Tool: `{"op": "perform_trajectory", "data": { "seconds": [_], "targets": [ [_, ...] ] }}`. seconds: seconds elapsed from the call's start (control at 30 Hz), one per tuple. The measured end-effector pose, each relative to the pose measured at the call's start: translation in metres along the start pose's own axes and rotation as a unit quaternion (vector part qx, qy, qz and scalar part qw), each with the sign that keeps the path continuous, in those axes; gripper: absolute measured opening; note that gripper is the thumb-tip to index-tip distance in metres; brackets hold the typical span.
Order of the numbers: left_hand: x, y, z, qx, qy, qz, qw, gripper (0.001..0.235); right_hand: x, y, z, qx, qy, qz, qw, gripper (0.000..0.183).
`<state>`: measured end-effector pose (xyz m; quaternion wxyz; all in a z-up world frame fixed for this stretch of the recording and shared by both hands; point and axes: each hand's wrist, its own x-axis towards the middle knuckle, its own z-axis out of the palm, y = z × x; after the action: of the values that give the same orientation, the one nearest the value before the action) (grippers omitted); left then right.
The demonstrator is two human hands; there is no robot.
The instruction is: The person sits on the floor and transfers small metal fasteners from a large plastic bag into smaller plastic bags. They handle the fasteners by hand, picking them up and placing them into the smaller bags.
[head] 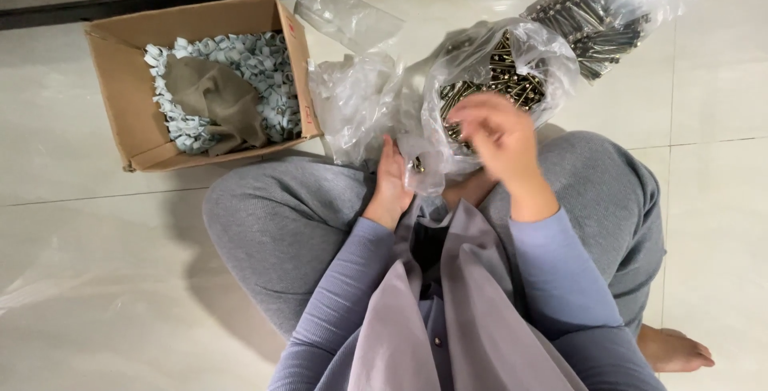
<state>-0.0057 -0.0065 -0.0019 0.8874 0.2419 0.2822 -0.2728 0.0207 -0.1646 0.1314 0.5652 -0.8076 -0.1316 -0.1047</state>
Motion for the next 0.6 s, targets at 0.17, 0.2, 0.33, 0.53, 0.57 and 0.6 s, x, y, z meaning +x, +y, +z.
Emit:
{"op": "perform_trajectory", "data": {
  "seconds": [0.17,0.2,0.33,0.53,0.57,0.6],
  "targets": [
    [0.006,0.000,-0.003,-0.033,0.045,-0.044,0.997,0.053,0.003,0.051,-0.019,-0.208,-0.009,0.162,0.965,0.016],
    [0.001,0.003,0.005,-0.029,0.051,-0.046,0.997,0.053,-0.002,0.063,-0.014,-0.285,-0.088,0.233,0.926,0.017],
    [0.004,0.002,-0.002,-0.031,0.047,-0.045,0.997,0.055,-0.006,0.083,0.014,-0.440,-0.227,0.270,0.826,0.023],
    [0.007,0.002,-0.015,-0.076,0.034,-0.049,0.995,0.061,-0.023,0.117,0.040,-0.557,-0.231,0.266,0.752,0.018],
    [0.011,0.002,-0.017,-0.077,0.031,-0.047,0.995,0.061,-0.022,0.110,0.037,-0.559,-0.229,0.263,0.752,0.018],
    [0.014,0.002,-0.019,-0.072,0.034,-0.055,0.995,0.062,-0.022,0.103,0.035,-0.545,-0.229,0.266,0.761,0.015]
  ]
}}
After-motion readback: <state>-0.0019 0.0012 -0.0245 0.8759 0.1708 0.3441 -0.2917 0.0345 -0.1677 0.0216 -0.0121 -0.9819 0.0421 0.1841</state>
